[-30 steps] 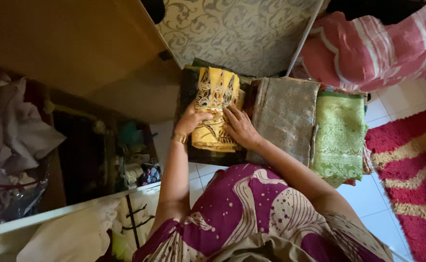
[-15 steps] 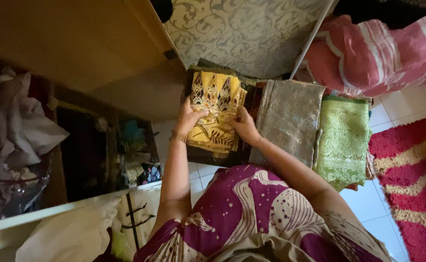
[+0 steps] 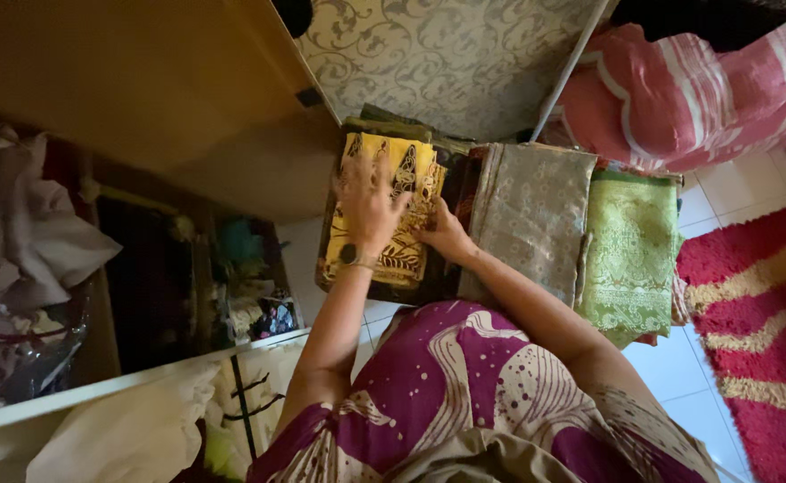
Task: The person organizes folded clothes by removing items from a shelf, sorting through a stack of patterned textiles on a table, and then placing them back onto the shelf.
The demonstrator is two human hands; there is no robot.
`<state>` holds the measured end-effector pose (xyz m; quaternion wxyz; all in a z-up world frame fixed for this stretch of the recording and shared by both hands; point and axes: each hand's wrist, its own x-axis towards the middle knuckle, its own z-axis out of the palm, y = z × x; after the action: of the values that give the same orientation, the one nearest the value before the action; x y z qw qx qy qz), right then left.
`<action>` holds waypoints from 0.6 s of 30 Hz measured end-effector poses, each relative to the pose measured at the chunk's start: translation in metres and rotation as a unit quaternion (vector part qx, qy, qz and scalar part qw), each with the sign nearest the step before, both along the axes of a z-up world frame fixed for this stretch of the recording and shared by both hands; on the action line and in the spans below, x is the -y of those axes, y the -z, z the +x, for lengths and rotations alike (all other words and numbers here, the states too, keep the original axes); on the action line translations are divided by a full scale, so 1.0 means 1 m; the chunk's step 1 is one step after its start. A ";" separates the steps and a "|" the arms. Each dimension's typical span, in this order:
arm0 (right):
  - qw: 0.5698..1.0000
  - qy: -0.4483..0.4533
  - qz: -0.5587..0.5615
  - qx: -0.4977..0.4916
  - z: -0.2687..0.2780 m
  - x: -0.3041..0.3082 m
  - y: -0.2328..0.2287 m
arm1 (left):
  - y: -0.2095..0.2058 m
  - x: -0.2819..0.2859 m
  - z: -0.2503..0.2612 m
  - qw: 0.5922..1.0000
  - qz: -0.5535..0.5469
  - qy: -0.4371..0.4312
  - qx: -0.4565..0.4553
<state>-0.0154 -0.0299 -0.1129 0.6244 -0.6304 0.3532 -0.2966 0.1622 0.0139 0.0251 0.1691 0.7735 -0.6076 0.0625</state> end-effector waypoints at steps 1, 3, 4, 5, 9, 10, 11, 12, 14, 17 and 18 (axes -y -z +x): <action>0.999 -0.008 0.020 0.025 0.001 0.001 0.003 | 0.011 0.004 -0.003 0.999 0.007 0.019 0.029; 0.999 -0.010 0.041 0.031 0.000 0.002 0.009 | 0.031 0.009 -0.003 0.996 0.048 0.036 0.066; 0.999 -0.005 0.042 0.013 -0.001 0.001 0.012 | 0.038 0.011 -0.003 0.993 0.082 0.033 0.073; 0.999 0.000 0.044 -0.005 -0.002 0.000 0.013 | 0.043 0.013 -0.003 0.990 0.115 0.030 0.081; 0.991 0.017 -0.015 -0.135 -0.005 -0.004 0.005 | 0.040 0.010 -0.005 0.991 0.111 0.029 0.065; 0.993 0.013 -0.001 -0.119 -0.006 -0.005 0.002 | 0.037 0.011 -0.005 0.990 0.124 0.028 0.057; 0.995 0.009 0.014 -0.102 -0.006 -0.006 -0.001 | 0.034 0.010 -0.005 0.989 0.138 0.027 0.049; 0.994 0.014 -0.002 -0.108 -0.005 -0.006 -0.004 | 0.032 0.010 -0.003 0.991 0.125 0.022 0.047; 0.992 0.024 -0.034 -0.120 -0.003 -0.008 -0.013 | 0.032 0.008 0.005 0.994 0.102 0.013 0.040; 0.994 0.027 0.025 -0.104 -0.004 -0.012 -0.037 | 0.042 0.006 0.024 0.996 0.048 -0.048 0.057; 0.990 0.048 -0.028 -0.127 -0.003 -0.016 -0.046 | 0.044 0.003 0.030 0.996 0.052 -0.054 0.046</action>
<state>-0.0180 -0.0143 -0.0665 0.5415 -0.6627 0.4507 -0.2539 0.1921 0.0114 -0.0185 0.0969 0.8089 -0.5749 0.0758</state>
